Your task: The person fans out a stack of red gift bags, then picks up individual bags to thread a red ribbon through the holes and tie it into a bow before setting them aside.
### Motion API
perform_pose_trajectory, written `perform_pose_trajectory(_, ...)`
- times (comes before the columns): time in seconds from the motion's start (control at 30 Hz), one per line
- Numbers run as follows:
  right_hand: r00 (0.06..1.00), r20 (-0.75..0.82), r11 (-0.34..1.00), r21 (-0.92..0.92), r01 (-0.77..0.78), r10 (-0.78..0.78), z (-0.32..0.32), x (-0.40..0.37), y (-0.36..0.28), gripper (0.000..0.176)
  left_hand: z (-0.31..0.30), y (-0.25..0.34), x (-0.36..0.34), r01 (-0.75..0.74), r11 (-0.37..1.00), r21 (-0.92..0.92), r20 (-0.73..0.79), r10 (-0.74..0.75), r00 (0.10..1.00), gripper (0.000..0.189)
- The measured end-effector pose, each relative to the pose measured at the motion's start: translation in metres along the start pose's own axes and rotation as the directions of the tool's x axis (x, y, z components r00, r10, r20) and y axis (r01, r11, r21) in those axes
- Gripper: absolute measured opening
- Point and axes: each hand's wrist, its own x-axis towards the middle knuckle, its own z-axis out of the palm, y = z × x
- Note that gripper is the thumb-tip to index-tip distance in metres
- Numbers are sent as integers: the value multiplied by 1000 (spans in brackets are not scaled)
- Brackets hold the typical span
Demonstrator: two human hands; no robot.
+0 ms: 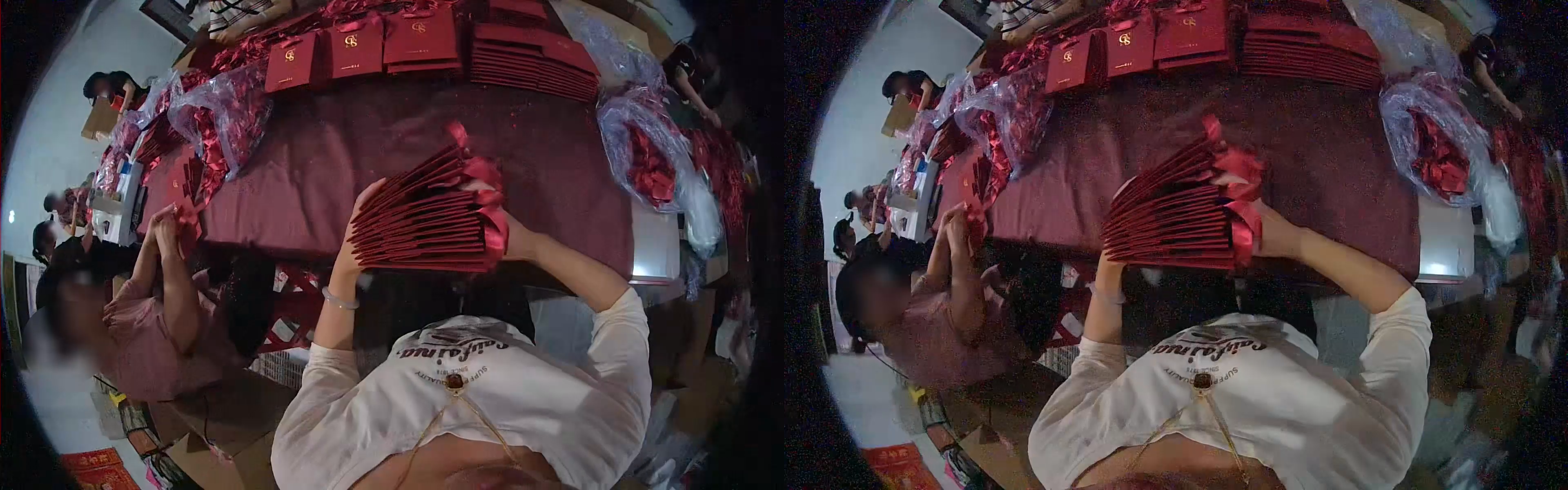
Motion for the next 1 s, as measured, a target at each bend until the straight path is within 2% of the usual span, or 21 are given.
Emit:
perform_pose_trajectory(0.03, 953, 41, 781, -563, 270, -300, 1, -1, -5, 45, -2, -4, 1, -92, 995, 29, 60, 90, 994, 59)
perform_pose_trajectory(0.07, 835, 245, 220, -893, 392, -493, 7, 0, -13, 42, 2, -1, 2, -176, 953, 248, 129, 147, 981, 57)
perform_pose_trajectory(0.1, 927, -41, 673, -700, 239, -372, 3, -3, 11, 43, 6, -2, 2, -167, 956, 242, 124, 141, 982, 57)
perform_pose_trajectory(0.17, 879, -365, 888, -442, 128, -308, 22, -9, 23, 48, 10, -4, 4, -181, 939, 292, 7, 187, 982, 58)
perform_pose_trajectory(0.2, 814, -225, 845, -131, 519, -535, 52, -6, 0, 44, 2, -7, 3, -153, 976, 152, -7, 156, 988, 56)
perform_pose_trajectory(0.23, 782, -185, 651, -682, 333, -595, 48, -10, 1, 44, -5, -9, 3, -145, 978, 151, -4, 147, 989, 56)
perform_pose_trajectory(0.27, 776, -116, 210, -977, 22, -621, 43, -14, 1, 43, -8, -10, 3, -138, 981, 134, 2, 139, 990, 54)
perform_pose_trajectory(0.3, 774, -122, 211, -977, 15, -621, 38, -13, 6, 43, -9, -12, 4, -133, 984, 116, 9, 132, 991, 53)
perform_pose_trajectory(0.37, 843, -386, 850, -505, 148, -376, 25, -8, 27, 50, -14, -15, -1, -64, 997, 39, 7, 64, 998, 48)
perform_pose_trajectory(0.4, 840, -392, 853, -501, 146, -374, 16, -18, 31, 50, -16, -12, -4, -65, 996, 53, 73, 61, 995, 47)
perform_pose_trajectory(0.47, 860, -212, 568, -816, 105, -464, -6, -46, 37, 59, -9, -10, -7, -88, 929, 359, 16, 88, 996, 43)
perform_pose_trajectory(0.5, 915, -82, 656, -722, 220, -396, 20, -38, -17, 61, -8, -9, -7, -62, 846, 530, -23, 88, 996, 42)
perform_pose_trajectory(0.53, 931, -68, 375, -924, 77, -359, 15, -41, -16, 59, -45, -30, -10, 76, 993, -93, -106, -86, 991, 41)
perform_pose_trajectory(0.6, 945, 24, -207, -977, -47, -327, 4, -49, -24, 65, -25, -18, -7, 84, 995, -45, -132, -89, 987, 41)
perform_pose_trajectory(0.67, 909, -416, 36, -909, -416, 21, 21, -52, -65, 60, -17, -15, -6, 17, 986, 168, -68, -5, 998, 42)
perform_pose_trajectory(0.7, 928, -171, -66, -977, -204, -330, 8, -59, -64, 58, -12, -11, -5, -17, 973, 232, -31, 25, 999, 42)
perform_pose_trajectory(0.77, 926, -377, -3, -926, -377, 1, 1, -82, -103, 50, -2, -1, 0, 1, 916, 401, -27, 11, 1000, 47)
perform_pose_trajectory(0.8, 923, -384, 217, -904, -369, -28, 0, -83, -120, 30, 4, 2, 2, 4, 919, 393, -39, 12, 999, 47)
perform_pose_trajectory(0.87, 865, -380, 353, -899, -260, -329, 17, -63, -137, 18, 12, 3, 5, -146, 890, 432, 80, 124, 989, 48)
perform_pose_trajectory(0.9, 860, -248, 252, -957, -146, -446, 17, -51, -140, 19, 8, -1, 6, -136, 894, 428, 64, 120, 991, 48)
perform_pose_trajectory(1.0, 915, 124, 160, -967, 199, -385, 12, -18, -136, 32, 5, -3, 9, -210, 866, 453, 98, 186, 978, 49)
